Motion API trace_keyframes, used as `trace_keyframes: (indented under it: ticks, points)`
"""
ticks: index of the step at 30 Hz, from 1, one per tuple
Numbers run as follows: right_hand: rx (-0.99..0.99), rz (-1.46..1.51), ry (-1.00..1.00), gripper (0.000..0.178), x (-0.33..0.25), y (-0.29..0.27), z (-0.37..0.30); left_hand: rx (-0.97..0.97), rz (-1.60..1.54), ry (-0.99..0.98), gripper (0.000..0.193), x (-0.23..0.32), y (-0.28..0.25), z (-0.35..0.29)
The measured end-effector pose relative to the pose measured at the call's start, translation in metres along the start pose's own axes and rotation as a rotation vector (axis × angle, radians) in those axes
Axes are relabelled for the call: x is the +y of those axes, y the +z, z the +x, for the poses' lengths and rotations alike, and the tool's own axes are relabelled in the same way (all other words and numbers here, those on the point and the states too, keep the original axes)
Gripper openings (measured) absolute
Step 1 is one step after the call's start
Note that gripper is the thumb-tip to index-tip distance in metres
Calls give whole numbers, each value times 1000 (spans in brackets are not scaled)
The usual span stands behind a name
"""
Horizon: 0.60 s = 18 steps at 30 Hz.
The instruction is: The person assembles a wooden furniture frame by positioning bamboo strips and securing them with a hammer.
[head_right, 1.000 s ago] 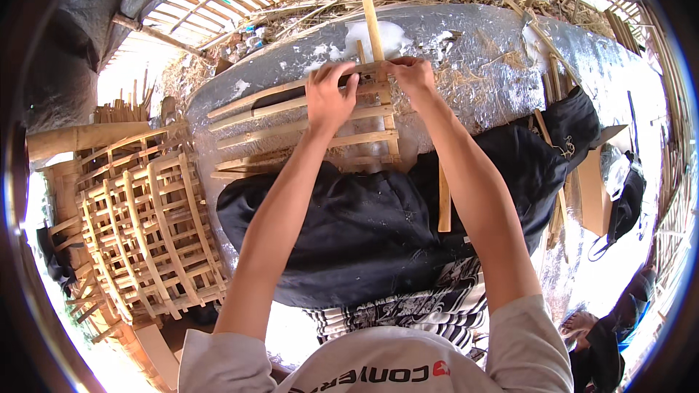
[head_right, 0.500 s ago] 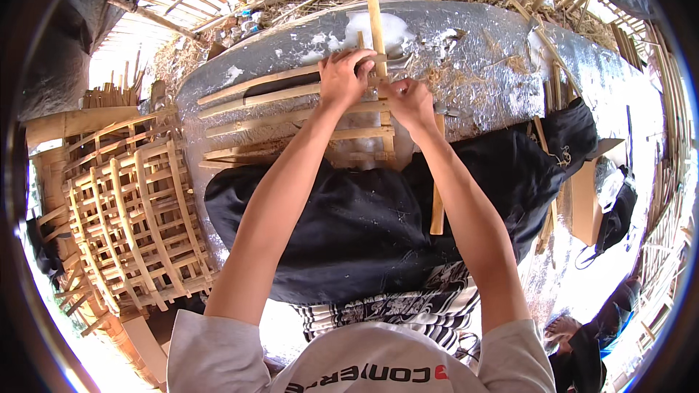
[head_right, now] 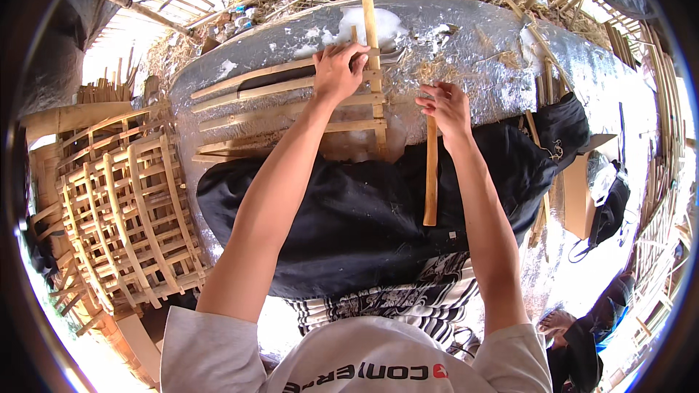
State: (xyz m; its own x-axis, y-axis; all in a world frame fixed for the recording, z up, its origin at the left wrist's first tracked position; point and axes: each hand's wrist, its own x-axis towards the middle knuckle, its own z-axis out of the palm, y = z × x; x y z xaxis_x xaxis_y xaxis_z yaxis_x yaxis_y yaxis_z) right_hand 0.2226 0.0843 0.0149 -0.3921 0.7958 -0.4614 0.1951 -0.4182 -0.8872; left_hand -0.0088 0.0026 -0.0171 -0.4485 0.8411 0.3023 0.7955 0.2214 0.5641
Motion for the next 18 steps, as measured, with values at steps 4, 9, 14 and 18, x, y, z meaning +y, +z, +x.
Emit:
trace_keyframes:
  ticks: [4, 9, 14, 18]
  points:
    - [2, -65, 40, 26, 0, -6, -1, -48, -16, -38, 15, 2, -1, 3]
    - [130, -101, -35, 28, -7, -1, 11, -195, 4, -182, 15, -2, -3, 13]
    - [164, -14, -122, 23, -21, -7, 22, -271, 0, -274, 17, -7, -4, 18]
    - [196, 195, -136, 19, -21, -35, 40, -280, -4, -276, 18, -2, -4, 19]
